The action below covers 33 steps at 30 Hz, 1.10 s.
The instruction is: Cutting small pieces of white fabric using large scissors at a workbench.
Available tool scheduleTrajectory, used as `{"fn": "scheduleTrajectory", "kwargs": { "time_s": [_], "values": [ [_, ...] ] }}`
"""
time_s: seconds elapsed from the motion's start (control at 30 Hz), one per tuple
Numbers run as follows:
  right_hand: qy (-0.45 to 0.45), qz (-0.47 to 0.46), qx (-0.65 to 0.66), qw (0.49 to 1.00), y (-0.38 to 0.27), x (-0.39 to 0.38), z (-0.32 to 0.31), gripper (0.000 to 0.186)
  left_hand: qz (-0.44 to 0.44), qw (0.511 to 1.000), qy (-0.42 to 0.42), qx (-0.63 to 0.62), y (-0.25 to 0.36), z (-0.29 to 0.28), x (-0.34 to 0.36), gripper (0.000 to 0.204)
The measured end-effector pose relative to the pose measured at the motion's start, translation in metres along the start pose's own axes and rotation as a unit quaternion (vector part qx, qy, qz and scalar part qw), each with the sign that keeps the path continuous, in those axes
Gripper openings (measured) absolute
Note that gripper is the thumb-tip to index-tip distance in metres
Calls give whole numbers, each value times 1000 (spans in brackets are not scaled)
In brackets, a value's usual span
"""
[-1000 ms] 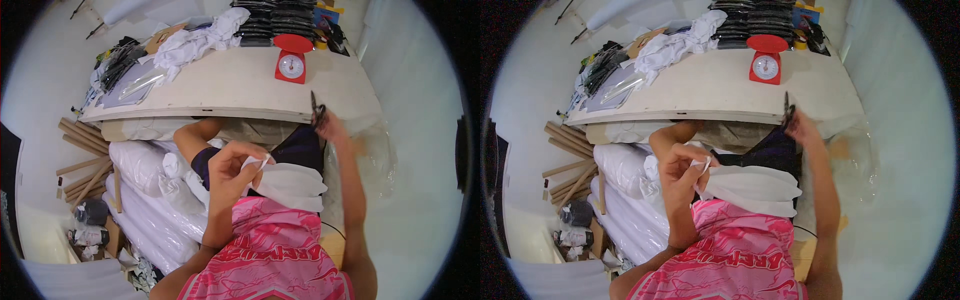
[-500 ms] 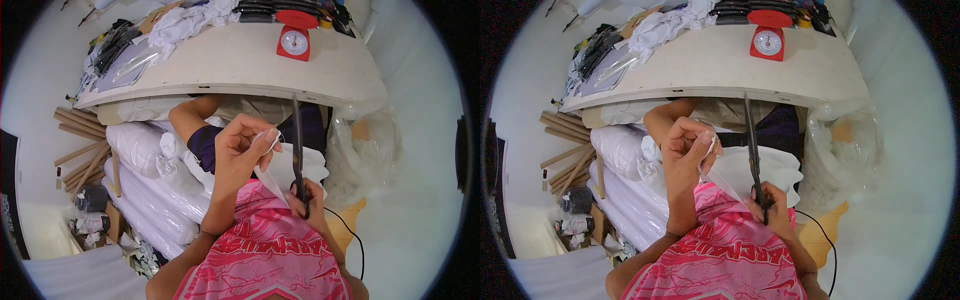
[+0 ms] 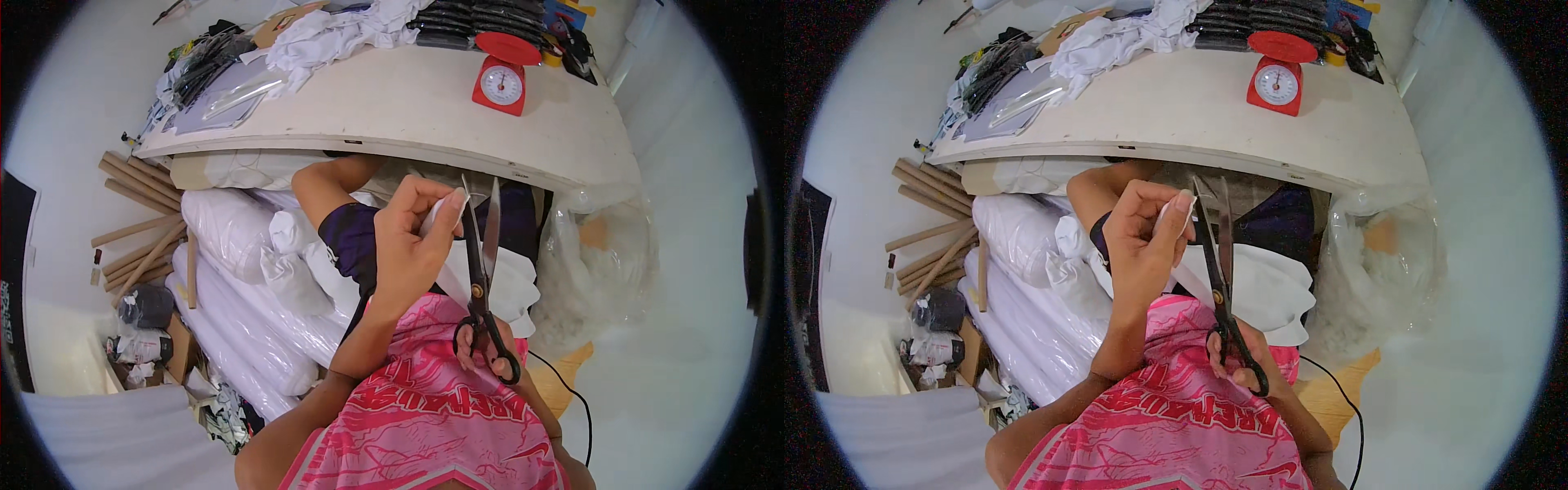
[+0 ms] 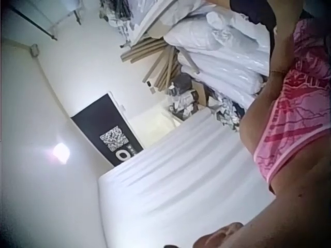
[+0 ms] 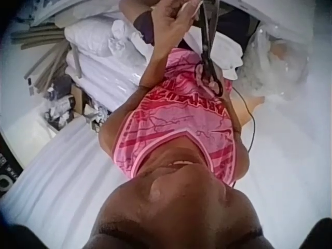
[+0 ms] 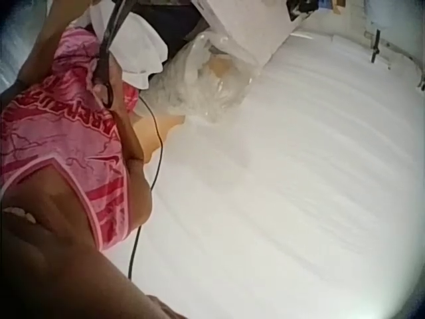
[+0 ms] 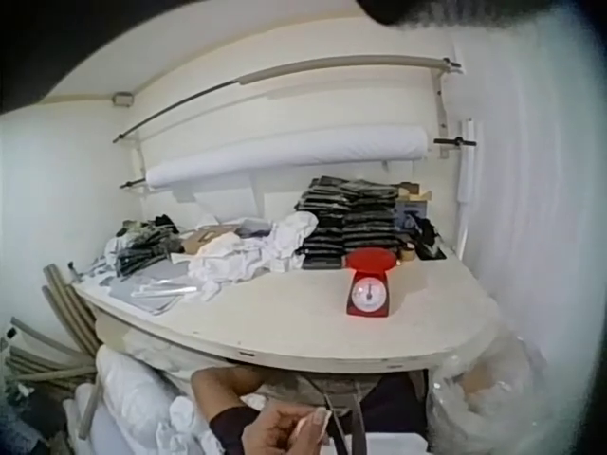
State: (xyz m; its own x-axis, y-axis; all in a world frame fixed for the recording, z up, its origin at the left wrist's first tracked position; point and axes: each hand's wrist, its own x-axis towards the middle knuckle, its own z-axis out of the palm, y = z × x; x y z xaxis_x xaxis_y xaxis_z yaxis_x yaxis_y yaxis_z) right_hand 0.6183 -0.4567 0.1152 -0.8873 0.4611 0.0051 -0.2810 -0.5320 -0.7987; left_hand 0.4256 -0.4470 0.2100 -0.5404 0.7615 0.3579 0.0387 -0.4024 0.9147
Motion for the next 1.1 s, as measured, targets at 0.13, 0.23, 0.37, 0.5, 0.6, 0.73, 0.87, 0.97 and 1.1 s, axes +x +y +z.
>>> {"fn": "scheduleTrajectory", "kwargs": {
  "time_s": [0.13, 0.23, 0.37, 0.5, 0.6, 0.73, 0.87, 0.97, 1.1],
  "values": [
    [-2, 13, -11, 1000, -6, 4, 4, 70, 4, 999, 18, -31, -4, -2, 3, 6],
    [13, 8, -2, 1000, -12, 6, 13, 67, 82, 993, 21, -84, -11, -5, 6, 9],
    [16, -2, -36, 999, -12, 6, 9, 62, 98, 991, 23, -87, -6, -5, 6, 11],
    [13, 1, -50, 999, -10, 2, 4, 60, 84, 989, 3, -121, -4, -7, 5, 13],
    [7, 10, 15, 1000, -10, 0, 4, 59, 78, 983, -28, -163, -5, -10, 6, 14],
    [2, -4, 12, 1000, -10, -1, 3, 53, 65, 982, -40, -175, -4, -12, 5, 16],
    [1, -16, -22, 1000, -8, -2, 0, 44, 53, 979, -39, -193, -3, -11, 4, 17],
    [7, -43, -46, 998, -7, -1, -1, 40, 44, 979, -38, -194, -3, -12, 6, 17],
    [15, -64, -147, 987, -11, 0, -6, 40, 32, 974, -34, -221, -3, -11, 5, 18]
  ]
}}
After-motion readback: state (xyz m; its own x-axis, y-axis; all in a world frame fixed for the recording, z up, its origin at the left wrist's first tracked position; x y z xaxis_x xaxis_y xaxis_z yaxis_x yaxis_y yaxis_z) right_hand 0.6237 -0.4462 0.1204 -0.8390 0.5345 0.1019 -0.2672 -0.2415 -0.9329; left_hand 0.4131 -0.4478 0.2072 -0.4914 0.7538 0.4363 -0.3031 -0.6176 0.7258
